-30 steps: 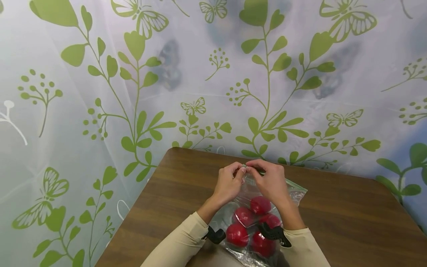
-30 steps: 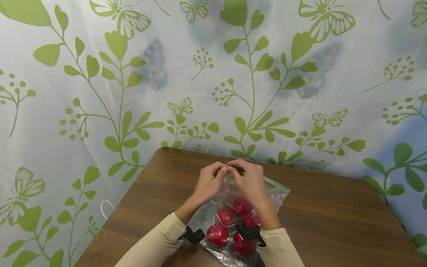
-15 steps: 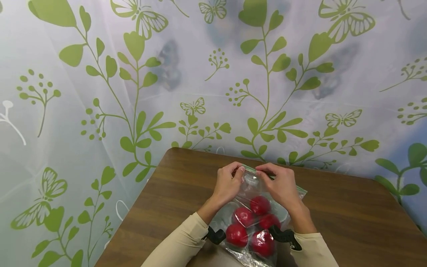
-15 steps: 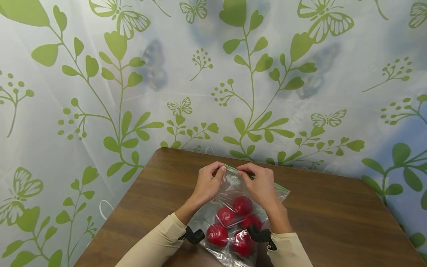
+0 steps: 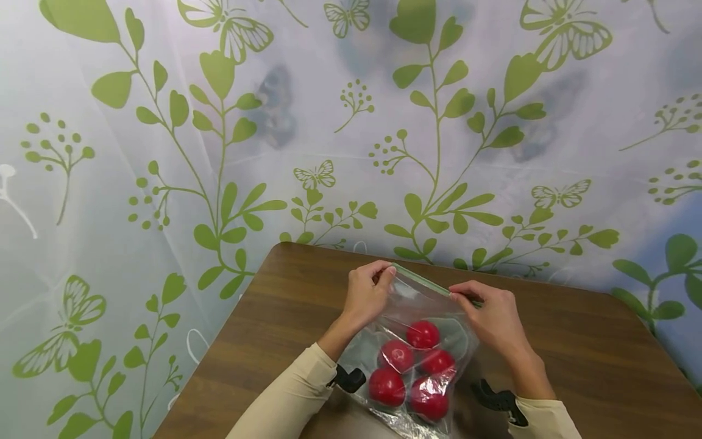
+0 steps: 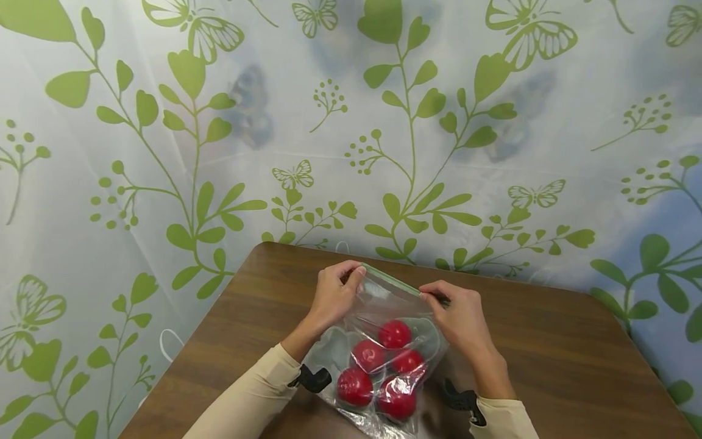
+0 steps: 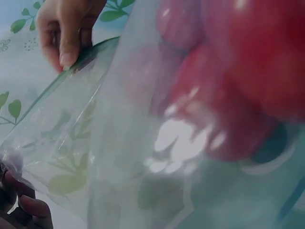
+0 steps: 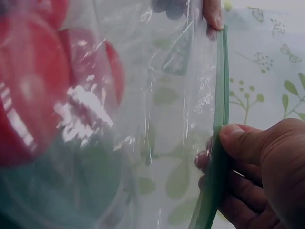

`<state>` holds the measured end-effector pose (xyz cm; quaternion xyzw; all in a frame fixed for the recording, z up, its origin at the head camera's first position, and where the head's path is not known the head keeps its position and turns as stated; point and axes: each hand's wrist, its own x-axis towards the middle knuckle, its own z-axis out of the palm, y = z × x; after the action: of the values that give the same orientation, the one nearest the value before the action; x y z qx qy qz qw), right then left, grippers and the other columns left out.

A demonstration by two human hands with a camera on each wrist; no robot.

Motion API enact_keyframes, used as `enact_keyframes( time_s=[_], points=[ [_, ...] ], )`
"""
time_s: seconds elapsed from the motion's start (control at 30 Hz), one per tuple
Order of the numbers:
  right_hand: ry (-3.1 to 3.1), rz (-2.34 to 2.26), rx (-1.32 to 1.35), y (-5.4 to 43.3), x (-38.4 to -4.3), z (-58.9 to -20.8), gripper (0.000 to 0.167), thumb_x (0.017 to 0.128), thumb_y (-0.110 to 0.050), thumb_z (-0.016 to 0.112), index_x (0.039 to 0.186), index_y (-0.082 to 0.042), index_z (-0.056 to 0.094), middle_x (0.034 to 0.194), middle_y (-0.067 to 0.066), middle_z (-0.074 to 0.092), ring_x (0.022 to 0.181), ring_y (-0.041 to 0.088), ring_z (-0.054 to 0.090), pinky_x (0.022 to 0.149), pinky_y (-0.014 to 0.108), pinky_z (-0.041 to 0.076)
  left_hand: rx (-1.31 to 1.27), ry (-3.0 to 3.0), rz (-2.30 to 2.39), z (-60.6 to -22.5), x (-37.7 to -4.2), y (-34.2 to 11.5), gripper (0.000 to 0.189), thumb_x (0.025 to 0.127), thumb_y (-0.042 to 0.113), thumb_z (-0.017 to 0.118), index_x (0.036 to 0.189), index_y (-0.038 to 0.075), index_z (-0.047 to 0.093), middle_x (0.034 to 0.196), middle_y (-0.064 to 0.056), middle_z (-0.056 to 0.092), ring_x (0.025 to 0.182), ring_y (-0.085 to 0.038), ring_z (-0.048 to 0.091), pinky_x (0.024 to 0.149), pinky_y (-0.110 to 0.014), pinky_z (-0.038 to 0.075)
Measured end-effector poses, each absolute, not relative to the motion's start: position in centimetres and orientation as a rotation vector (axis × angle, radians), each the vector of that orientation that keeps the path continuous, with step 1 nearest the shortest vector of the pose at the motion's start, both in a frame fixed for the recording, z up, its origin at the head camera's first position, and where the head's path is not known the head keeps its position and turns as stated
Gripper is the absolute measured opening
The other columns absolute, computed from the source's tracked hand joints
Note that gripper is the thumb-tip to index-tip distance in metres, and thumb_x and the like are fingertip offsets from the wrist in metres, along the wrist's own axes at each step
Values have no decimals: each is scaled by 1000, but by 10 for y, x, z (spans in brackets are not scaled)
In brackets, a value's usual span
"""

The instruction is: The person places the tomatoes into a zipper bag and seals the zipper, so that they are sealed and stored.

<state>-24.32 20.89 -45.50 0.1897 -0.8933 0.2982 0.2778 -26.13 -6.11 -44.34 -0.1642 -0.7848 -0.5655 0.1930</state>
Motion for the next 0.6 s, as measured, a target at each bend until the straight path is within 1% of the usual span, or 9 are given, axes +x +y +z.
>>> enact_keyframes(
  time_s=[0.07, 0.1, 0.17, 0.23, 0.27, 0.37, 0.4, 0.5, 0.6],
  points=[
    [-2406, 785, 503, 214, -242, -457, 19, 91, -5, 89, 107, -15, 86, 97, -1, 85, 88, 23, 81, 79, 23, 62, -455, -2205, -1574, -442, -264, -64, 18, 108, 14, 67, 107, 3, 82, 72, -7, 72, 63, -4, 60, 59, -20, 47],
    [-2407, 776, 502, 217, -242, -459, 19, 91, -6, 89, 106, -15, 86, 97, -1, 85, 87, 24, 81, 79, 17, 60, -450, -2205, -1567, -442, -265, -66, 18, 108, 14, 68, 108, 3, 83, 72, -8, 72, 63, -4, 60, 59, -20, 48],
    [-2412, 760, 494, 223, -240, -461, 18, 91, -6, 89, 105, -16, 86, 96, -1, 85, 87, 24, 81, 78, 11, 55, -436, -2199, -1549, -442, -268, -69, 18, 108, 13, 69, 108, 3, 83, 73, -8, 73, 64, -3, 60, 59, -20, 48],
    [-2416, 743, 481, 230, -239, -462, 18, 90, -6, 89, 105, -16, 86, 95, -1, 85, 86, 24, 81, 77, 10, 54, -415, -2191, -1525, -441, -272, -72, 17, 107, 12, 69, 107, 2, 83, 73, -8, 73, 63, -3, 60, 59, -19, 48],
    [-2417, 737, 474, 234, -238, -463, 19, 90, -6, 89, 104, -17, 85, 94, -2, 85, 85, 23, 81, 76, 11, 55, -403, -2188, -1512, -441, -273, -73, 17, 107, 12, 70, 107, 2, 83, 73, -8, 73, 63, -3, 60, 59, -19, 48],
    [-2420, 725, 455, 245, -236, -465, 20, 88, -5, 90, 102, -18, 85, 92, -3, 84, 84, 16, 80, 73, 11, 55, -376, -2182, -1482, -441, -277, -78, 16, 106, 11, 70, 104, 2, 83, 73, -8, 74, 63, -4, 59, 59, -20, 48],
    [-2423, 724, 449, 249, -236, -465, 20, 88, -5, 90, 102, -18, 85, 91, -3, 84, 83, 13, 79, 73, 8, 53, -364, -2183, -1476, -441, -278, -79, 16, 105, 11, 70, 104, 2, 83, 73, -8, 73, 62, -4, 59, 59, -20, 48],
    [-2423, 718, 432, 259, -234, -466, 20, 87, -4, 91, 101, -18, 85, 91, -2, 84, 83, 5, 76, 72, 4, 49, -326, -2193, -1462, -440, -281, -83, 15, 105, 12, 71, 105, 3, 84, 73, -8, 73, 62, -5, 58, 59, -20, 47],
    [-2429, 719, 427, 266, -234, -466, 19, 88, -4, 90, 100, -17, 85, 91, 0, 84, 83, 2, 74, 70, 3, 47, -296, -2217, -1457, -440, -284, -87, 16, 106, 14, 72, 109, 4, 85, 75, -7, 74, 63, -6, 57, 58, -20, 47]
  ],
)
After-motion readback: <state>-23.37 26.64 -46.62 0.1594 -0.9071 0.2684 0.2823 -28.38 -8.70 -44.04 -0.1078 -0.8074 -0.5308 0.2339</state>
